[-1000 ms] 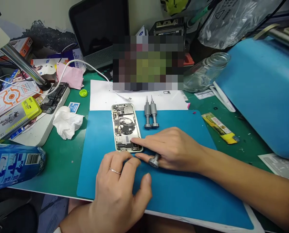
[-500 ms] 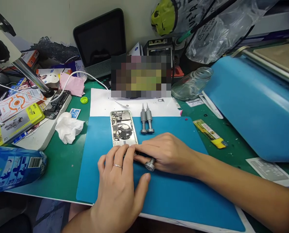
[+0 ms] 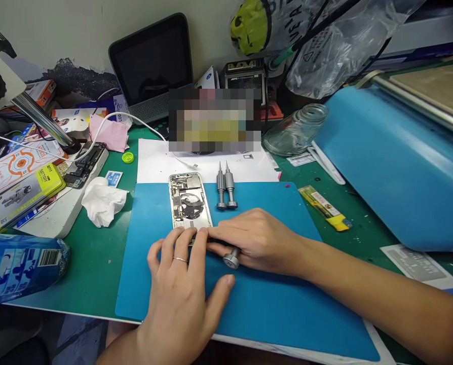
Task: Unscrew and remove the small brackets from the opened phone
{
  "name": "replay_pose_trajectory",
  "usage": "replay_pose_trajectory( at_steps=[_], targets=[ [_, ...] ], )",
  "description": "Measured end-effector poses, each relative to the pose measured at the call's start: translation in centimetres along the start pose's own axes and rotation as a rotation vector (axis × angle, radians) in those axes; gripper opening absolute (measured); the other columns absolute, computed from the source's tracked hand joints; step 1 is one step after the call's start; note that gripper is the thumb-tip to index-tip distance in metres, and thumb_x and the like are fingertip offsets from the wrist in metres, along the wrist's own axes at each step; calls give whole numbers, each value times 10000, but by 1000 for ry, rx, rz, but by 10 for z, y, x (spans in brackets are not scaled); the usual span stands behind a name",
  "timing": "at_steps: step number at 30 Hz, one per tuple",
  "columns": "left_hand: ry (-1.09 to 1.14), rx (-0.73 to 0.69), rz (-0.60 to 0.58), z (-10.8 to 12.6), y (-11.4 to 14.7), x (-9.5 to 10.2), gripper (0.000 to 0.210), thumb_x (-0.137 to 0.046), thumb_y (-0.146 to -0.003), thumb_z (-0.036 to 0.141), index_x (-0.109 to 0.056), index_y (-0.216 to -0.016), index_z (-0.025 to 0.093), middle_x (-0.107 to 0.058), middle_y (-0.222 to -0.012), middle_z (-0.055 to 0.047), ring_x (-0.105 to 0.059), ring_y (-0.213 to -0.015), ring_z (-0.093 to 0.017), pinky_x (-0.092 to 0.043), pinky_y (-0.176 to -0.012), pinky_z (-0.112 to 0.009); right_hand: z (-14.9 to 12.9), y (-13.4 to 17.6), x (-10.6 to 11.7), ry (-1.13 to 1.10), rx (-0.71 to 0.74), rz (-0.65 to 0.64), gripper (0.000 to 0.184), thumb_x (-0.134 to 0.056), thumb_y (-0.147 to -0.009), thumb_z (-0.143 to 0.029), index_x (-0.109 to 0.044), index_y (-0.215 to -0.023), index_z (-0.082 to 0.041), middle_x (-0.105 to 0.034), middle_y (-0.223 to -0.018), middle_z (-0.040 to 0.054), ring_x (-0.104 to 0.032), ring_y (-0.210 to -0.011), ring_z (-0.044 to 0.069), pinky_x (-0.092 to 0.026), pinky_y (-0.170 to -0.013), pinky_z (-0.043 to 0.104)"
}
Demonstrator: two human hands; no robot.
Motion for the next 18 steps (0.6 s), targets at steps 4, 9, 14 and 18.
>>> replay_pose_trajectory(
  at_steps=[4, 9, 14, 18],
  targets=[
    [12, 1, -4, 0, 1, 1, 477, -497, -1076, 449, -504, -1467, 176, -622, -1423, -98, -488, -1366, -268, -193, -1166, -418, 0, 1, 0, 31, -15, -5, 198, -549, -1047, -260, -654, -909, -163, -605, -649, -42, -474, -522, 80, -305, -519, 278],
    [40, -5, -16, -1, 2, 2, 502, -508, -1071, 449, -471, -1498, 189, -612, -1422, -96, -487, -1372, -252, -139, -1214, -410, 1, 2, -1, 59, -18, -26, 203, -556, -1047, -275, -672, -932, -154, -617, -641, -35, -497, -512, 87, -298, -514, 290],
    [35, -2, -19, -1, 1, 2, 499, -517, -1065, 442, -472, -1481, 172, -588, -1460, -108, -460, -1408, -260, -103, -1248, -425, 1, 3, -1, 31, -42, -37, 176, -562, -1041, -250, -666, -931, -161, -644, -663, -34, -543, -533, 82, -320, -525, 281],
    [70, 3, -17, 0, 2, 3, 472, -522, -1059, 376, -451, -1459, 135, -607, -1430, -118, -443, -1418, -259, -92, -1264, -434, 1, 4, 0, -3, -46, -36, 132, -578, -1040, -251, -671, -1069, -162, -716, -737, -33, -635, -599, 81, -381, -561, 253]
  ],
)
Point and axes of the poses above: each hand's wrist, its own y-axis away from the middle knuckle, its own x-axis out of the back of the hand, z = x × y, the point moved 1 cm from there along -y, towards the middle knuckle
